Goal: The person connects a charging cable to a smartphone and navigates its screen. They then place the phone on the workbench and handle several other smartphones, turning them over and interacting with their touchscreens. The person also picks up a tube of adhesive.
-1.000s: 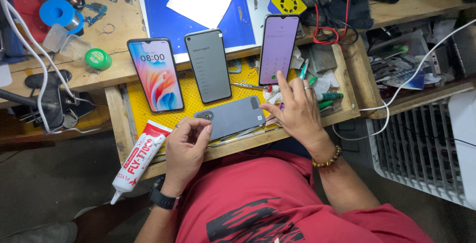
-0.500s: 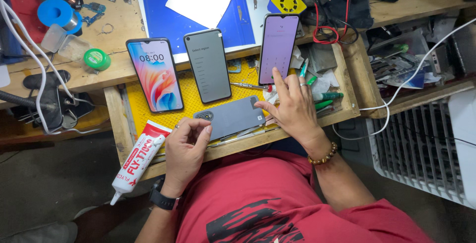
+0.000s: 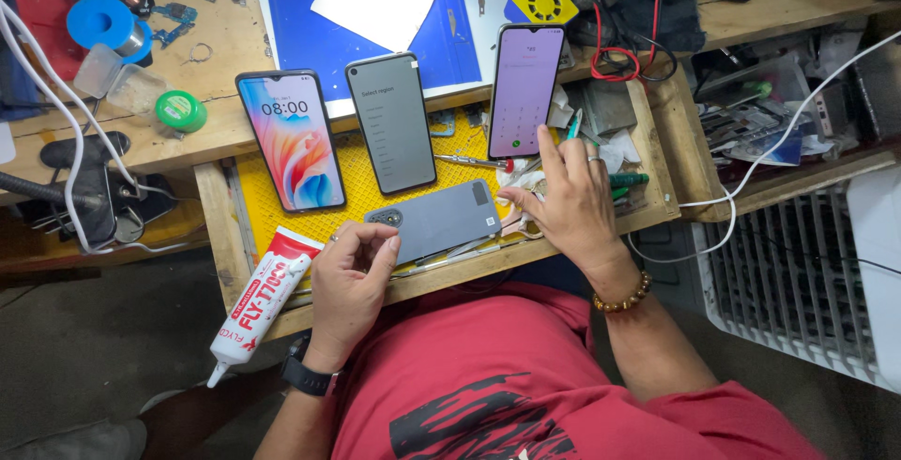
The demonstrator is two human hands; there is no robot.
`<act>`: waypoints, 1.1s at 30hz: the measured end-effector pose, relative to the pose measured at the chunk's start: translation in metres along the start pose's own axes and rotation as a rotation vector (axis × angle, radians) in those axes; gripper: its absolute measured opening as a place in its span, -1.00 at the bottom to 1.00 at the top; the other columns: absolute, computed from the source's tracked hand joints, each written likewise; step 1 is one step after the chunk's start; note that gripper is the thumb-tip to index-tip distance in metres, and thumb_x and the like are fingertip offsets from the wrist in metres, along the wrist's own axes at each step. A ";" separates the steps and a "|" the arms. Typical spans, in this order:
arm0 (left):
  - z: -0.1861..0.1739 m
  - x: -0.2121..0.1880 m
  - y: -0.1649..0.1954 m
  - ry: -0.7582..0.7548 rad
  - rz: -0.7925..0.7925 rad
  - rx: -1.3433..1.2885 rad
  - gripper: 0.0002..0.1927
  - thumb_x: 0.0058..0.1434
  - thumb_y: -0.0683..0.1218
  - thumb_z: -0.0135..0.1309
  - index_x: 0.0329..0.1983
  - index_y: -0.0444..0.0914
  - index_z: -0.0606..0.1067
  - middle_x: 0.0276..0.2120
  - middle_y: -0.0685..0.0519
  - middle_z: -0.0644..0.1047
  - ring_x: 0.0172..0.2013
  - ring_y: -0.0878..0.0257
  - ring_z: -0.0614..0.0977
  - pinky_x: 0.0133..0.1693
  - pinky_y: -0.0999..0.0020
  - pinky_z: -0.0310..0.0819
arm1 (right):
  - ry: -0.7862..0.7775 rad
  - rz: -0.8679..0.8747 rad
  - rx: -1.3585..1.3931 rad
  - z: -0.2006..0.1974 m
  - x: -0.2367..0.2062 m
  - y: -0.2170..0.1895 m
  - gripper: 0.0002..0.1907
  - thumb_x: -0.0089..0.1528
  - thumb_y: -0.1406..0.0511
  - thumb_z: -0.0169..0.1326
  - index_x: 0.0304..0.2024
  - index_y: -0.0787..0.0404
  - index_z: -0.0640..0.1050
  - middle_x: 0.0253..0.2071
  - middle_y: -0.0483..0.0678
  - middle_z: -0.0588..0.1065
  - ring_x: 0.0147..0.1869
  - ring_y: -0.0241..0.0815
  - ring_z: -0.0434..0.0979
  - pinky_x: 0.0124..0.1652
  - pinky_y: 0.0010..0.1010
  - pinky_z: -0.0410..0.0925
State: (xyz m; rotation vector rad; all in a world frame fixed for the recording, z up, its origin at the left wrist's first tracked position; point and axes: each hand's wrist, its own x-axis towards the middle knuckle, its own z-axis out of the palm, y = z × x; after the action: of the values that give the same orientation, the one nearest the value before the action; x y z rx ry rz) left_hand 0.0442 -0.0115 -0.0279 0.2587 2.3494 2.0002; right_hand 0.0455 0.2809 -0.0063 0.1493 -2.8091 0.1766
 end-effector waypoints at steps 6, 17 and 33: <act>0.000 0.001 0.000 0.001 0.019 0.030 -0.91 0.28 -0.19 0.19 -0.21 -0.32 0.56 -0.46 0.16 0.44 -0.49 0.46 0.41 -0.42 0.53 0.28 | -0.008 -0.014 -0.015 0.004 0.002 -0.001 -0.07 0.16 -0.12 0.24 0.35 0.39 0.38 -0.13 0.10 0.34 -0.04 0.08 0.35 -0.05 -0.13 0.30; 0.001 0.001 0.000 0.000 0.002 -0.004 -0.92 0.28 -0.19 0.18 -0.21 -0.32 0.56 -0.44 0.18 0.46 -0.49 0.48 0.42 -0.43 0.54 0.30 | 0.004 -0.010 0.027 0.001 0.000 -0.003 -0.04 0.14 -0.13 0.24 0.33 0.45 0.38 -0.13 0.12 0.35 -0.03 0.11 0.37 -0.04 -0.10 0.30; 0.000 0.001 -0.002 0.004 0.012 -0.008 -0.92 0.29 -0.20 0.18 -0.21 -0.33 0.56 -0.44 0.17 0.44 -0.47 0.48 0.40 -0.42 0.55 0.28 | -0.034 -0.011 0.007 -0.003 -0.003 -0.003 -0.05 0.14 -0.13 0.24 0.32 0.42 0.39 -0.14 0.11 0.34 -0.05 0.09 0.36 -0.05 -0.13 0.30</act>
State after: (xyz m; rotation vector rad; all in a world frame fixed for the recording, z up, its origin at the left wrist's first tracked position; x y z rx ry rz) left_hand 0.0434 -0.0114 -0.0297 0.2695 2.3475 2.0168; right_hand 0.0496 0.2785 -0.0043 0.1707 -2.8410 0.1828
